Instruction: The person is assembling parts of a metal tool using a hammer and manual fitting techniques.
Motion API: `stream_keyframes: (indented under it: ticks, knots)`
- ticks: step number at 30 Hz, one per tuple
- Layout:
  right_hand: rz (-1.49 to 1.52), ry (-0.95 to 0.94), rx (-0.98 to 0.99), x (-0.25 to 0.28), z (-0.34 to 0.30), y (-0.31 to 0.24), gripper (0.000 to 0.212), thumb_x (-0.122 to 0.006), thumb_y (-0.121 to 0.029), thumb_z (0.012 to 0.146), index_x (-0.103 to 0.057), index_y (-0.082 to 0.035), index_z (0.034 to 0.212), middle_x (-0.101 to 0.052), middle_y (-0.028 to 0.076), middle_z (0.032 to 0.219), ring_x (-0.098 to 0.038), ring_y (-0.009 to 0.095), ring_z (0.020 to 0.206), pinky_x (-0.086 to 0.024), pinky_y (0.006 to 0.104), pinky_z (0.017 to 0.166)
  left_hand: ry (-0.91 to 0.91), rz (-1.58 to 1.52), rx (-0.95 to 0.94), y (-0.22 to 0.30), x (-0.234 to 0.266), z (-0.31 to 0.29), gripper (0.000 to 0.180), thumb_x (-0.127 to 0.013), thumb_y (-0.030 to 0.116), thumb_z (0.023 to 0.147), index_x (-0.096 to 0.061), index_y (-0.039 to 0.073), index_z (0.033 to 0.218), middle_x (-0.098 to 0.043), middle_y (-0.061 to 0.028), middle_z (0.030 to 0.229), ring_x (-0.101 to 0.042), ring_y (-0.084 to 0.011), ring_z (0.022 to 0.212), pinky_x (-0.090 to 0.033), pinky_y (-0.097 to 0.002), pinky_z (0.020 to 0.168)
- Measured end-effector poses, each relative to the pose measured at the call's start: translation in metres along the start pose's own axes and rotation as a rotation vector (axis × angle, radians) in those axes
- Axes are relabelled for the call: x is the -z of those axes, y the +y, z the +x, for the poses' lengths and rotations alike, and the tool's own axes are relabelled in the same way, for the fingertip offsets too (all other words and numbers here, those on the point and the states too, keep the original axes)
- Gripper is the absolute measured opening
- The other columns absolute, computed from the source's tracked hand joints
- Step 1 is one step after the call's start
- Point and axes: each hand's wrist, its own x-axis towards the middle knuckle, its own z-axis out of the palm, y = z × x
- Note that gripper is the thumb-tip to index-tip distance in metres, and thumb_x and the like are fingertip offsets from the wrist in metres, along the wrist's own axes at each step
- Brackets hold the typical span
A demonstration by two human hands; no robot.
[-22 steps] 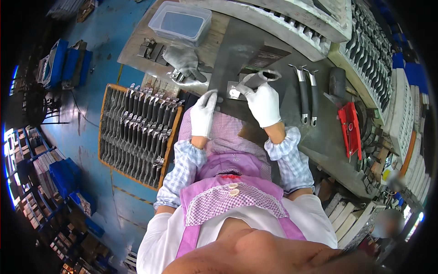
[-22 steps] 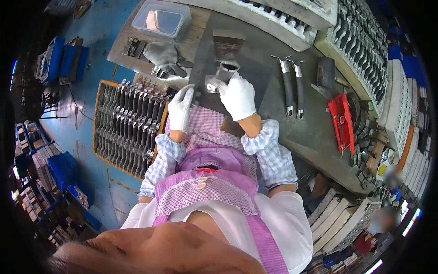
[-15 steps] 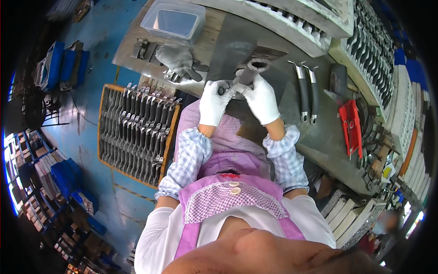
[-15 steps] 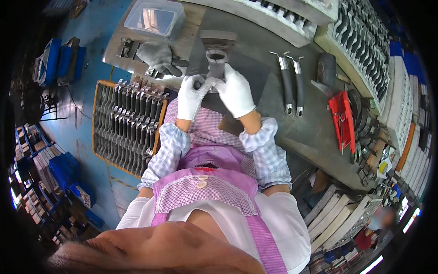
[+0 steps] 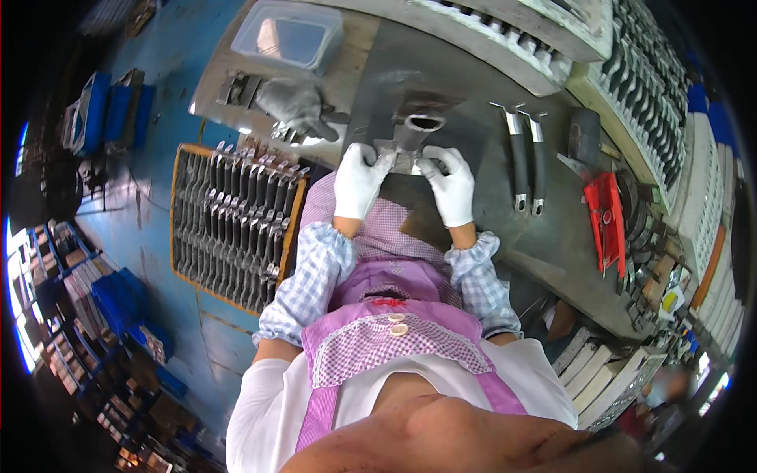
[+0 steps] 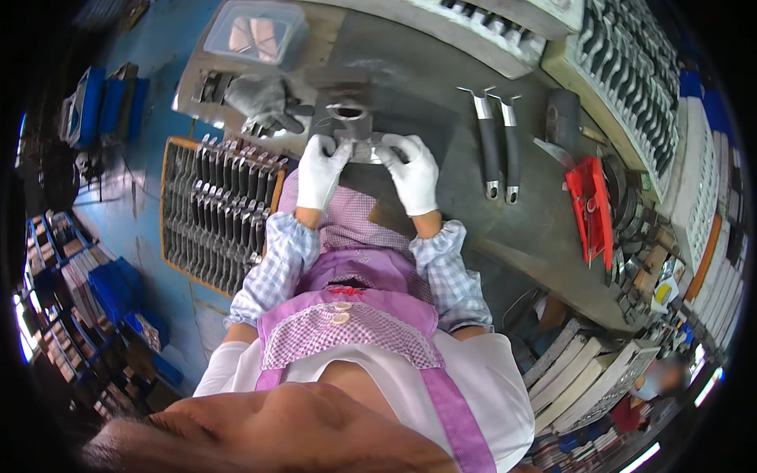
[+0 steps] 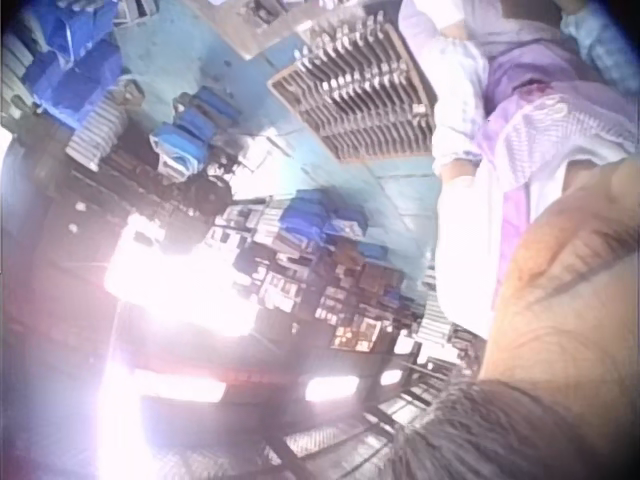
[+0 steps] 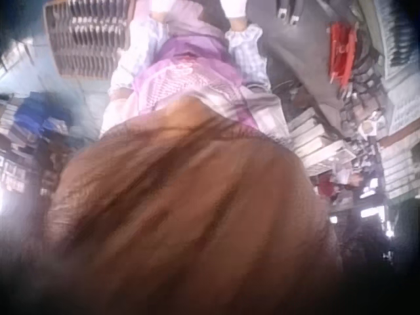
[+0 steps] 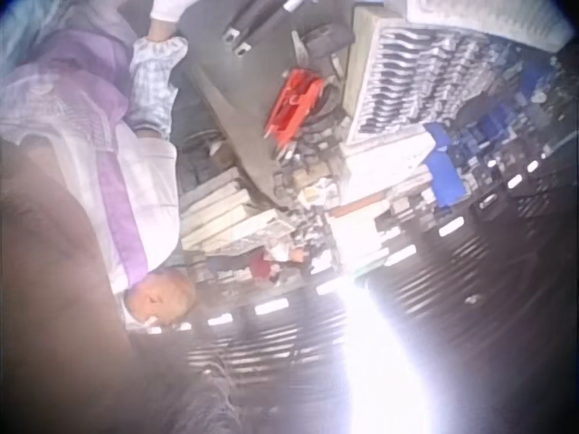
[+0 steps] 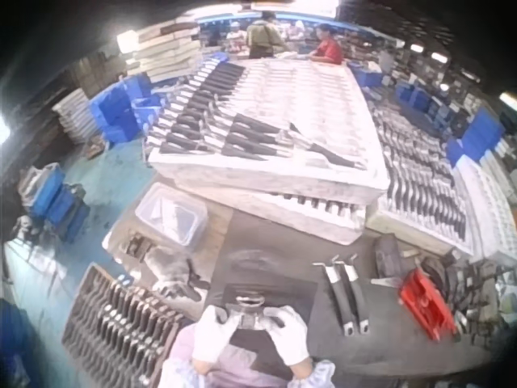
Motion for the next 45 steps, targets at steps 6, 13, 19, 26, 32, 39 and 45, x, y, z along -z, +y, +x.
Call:
stream_keyframes:
  ticks: [6,13,19,26,32,39,45]
  knots:
    - [0.270,-0.173,-0.290,0.007,0.003,-0.044,0.036,-0.071,-0.009,0.092,-0.065,0.003,0.126,-0.071,0.006,0.103,-0.065,0.011,0.085,-0.053,0.0246,0.074,-0.119,-0.078,-0.001,0.022,0.028,-0.008,0.045,-0.078,0.041,0.083,-0.069,0.001,0.104,-0.069,-0.0200,0.095,-0.068,-0.0366,0.088,-0.054,-0.0411,0.076]
    - [-0.261,-0.346,0.804,-0.087,-0.034,-0.125,0.038,-0.059,0.006,0.066,-0.075,-0.009,0.097,-0.074,0.010,0.096,-0.069,0.028,0.087,-0.054,0.0372,0.086,-0.547,-0.754,0.226,-0.025,0.116,-0.067,0.048,-0.060,0.037,0.101,-0.058,0.003,0.135,-0.067,-0.0078,0.120,-0.061,-0.0153,0.107,-0.049,-0.0306,0.096]
    - [-0.250,-0.717,0.777,-0.114,-0.058,-0.088,0.032,-0.065,-0.003,0.081,-0.070,-0.015,0.110,-0.071,0.005,0.112,-0.068,0.027,0.091,-0.053,0.0415,0.081,0.056,-0.063,0.485,-0.131,0.234,-0.151,0.045,-0.069,0.014,0.091,-0.061,0.005,0.135,-0.065,-0.0078,0.127,-0.062,-0.0168,0.115,-0.048,-0.0314,0.100]
    - [-0.589,-0.799,0.605,-0.079,-0.053,-0.040,0.028,-0.064,-0.004,0.086,-0.071,-0.014,0.111,-0.071,0.008,0.107,-0.067,0.031,0.095,-0.053,0.0400,0.084,0.262,-0.030,0.659,-0.409,0.307,-0.272,0.038,-0.067,0.014,0.095,-0.061,0.004,0.132,-0.071,-0.0075,0.111,-0.065,-0.0190,0.107,-0.049,-0.0315,0.094]
    - [-0.655,-0.807,0.544,-0.025,-0.055,-0.033,0.025,-0.065,-0.008,0.087,-0.071,-0.017,0.110,-0.070,0.005,0.105,-0.067,0.029,0.094,-0.053,0.0410,0.083,0.385,0.402,0.900,-0.464,0.294,-0.310,0.046,-0.048,0.003,0.098,-0.054,0.012,0.142,-0.070,-0.0160,0.121,-0.066,-0.0306,0.111,-0.050,-0.0384,0.095]
    - [-0.535,-0.762,0.146,0.037,-0.069,-0.054,0.022,-0.066,-0.012,0.090,-0.072,-0.013,0.111,-0.072,0.010,0.111,-0.068,0.032,0.097,-0.054,0.0393,0.088,0.230,0.606,0.949,-0.377,0.248,-0.207,0.046,-0.048,0.012,0.091,-0.062,0.012,0.135,-0.064,-0.0216,0.130,-0.060,-0.0401,0.121,-0.046,-0.0456,0.106]
    - [-0.523,0.236,-0.149,0.167,0.012,-0.013,0.042,-0.063,-0.041,0.095,-0.070,-0.010,0.123,-0.073,0.020,0.107,-0.070,0.036,0.093,-0.054,0.0428,0.083,0.616,0.200,0.479,-0.295,0.255,-0.183,0.028,-0.054,0.008,0.102,-0.066,-0.002,0.125,-0.069,-0.0159,0.122,-0.065,-0.0248,0.111,-0.049,-0.0339,0.098]
